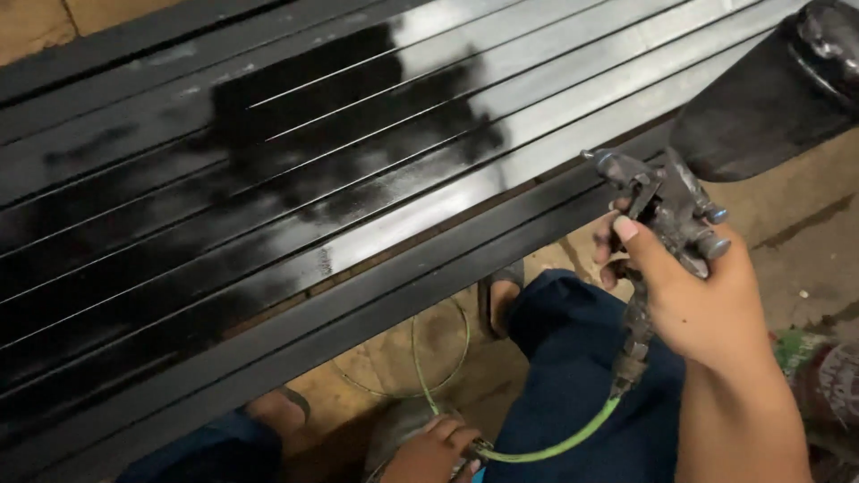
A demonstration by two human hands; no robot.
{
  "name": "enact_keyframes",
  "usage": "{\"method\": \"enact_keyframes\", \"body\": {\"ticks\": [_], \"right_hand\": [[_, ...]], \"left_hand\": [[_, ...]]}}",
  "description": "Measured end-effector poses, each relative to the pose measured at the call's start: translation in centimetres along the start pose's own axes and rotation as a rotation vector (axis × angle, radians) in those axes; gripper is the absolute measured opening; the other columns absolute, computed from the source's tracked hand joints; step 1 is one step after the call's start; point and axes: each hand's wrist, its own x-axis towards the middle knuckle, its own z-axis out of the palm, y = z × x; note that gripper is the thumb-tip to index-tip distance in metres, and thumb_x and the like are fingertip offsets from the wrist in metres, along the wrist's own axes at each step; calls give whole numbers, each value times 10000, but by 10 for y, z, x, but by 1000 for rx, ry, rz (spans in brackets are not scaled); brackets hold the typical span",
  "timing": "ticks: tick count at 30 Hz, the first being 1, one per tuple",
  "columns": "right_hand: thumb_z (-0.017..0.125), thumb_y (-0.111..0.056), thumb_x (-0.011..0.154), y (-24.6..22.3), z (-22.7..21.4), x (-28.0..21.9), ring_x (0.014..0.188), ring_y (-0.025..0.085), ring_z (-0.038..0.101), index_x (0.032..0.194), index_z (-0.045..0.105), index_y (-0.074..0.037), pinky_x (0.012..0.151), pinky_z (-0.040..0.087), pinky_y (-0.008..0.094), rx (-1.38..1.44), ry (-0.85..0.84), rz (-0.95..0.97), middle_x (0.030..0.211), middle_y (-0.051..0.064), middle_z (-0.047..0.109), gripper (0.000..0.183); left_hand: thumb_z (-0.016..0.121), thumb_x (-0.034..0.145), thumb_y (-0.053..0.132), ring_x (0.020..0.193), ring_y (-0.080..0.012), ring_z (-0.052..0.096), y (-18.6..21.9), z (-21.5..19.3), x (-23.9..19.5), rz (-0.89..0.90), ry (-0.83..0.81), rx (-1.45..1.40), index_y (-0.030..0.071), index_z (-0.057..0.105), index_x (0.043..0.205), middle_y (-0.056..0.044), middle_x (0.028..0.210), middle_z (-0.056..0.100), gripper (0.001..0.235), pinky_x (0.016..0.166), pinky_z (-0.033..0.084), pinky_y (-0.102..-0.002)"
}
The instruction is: Spray painting a set of parallel metal bars with black paint using a pneumatic spray gun.
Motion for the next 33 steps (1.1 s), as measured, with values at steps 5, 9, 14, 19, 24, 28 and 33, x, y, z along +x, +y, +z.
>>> {"method": "enact_keyframes", "body": {"ticks": [5,9,14,19,24,28,33], "right_hand": [[575,-140,1117,19,-7,4,673,250,573,896,577,28,495,492,374,1,83,3,757,141,544,278],[601,-145,1116,20,-10,13,633,185,474,764,410,-74,431,320,327,164,132,99,689,68,391,406],[596,-155,1081,18,-12,9,608,185,476,864,527,-34,412,374,322,145,-16,71,662,76,414,258],[617,-155,1043,14,5,4,590,157,456,855,546,-59,398,369,297,226,-157,16,656,33,405,222],[608,-211,986,-9,17,-9,940,193,795,1140,746,-49,729,633,318,-3,-104,10,1003,99,819,263],[629,-285,954,-20,23,-26,973,164,785,1091,781,-60,828,641,309,-43,58,113,1012,66,824,303],[618,-406,962,17,11,-27,1009,167,763,1109,793,-154,864,577,334,-223,243,67,1077,3,806,340]], "left_hand": [[545,1048,322,1269,-291,494,23,-31,-17,1,88,-63,135,608,1318,-75,1358,532,335,976,464,-483],[586,1044,316,1402,-304,413,10,-31,-15,37,114,-100,81,622,1325,-124,1452,496,368,1043,454,-516],[561,1052,337,1376,-260,430,23,-47,-23,7,62,-148,125,607,1323,-55,1431,516,347,1033,487,-479],[658,1027,269,1260,-295,499,28,-55,-22,36,13,-36,58,656,1178,-110,1355,555,260,1062,443,-491],[613,1060,249,1290,-323,454,10,-37,-13,-31,-106,237,49,702,1198,-175,1320,553,259,1035,460,-507],[655,974,185,1243,-323,494,-16,-24,-11,40,-25,216,59,713,1235,-148,1245,602,295,1015,435,-516],[519,1065,329,1452,-341,347,-45,-13,3,-40,-188,288,83,604,1377,-197,1519,429,407,1279,136,-516]]}}
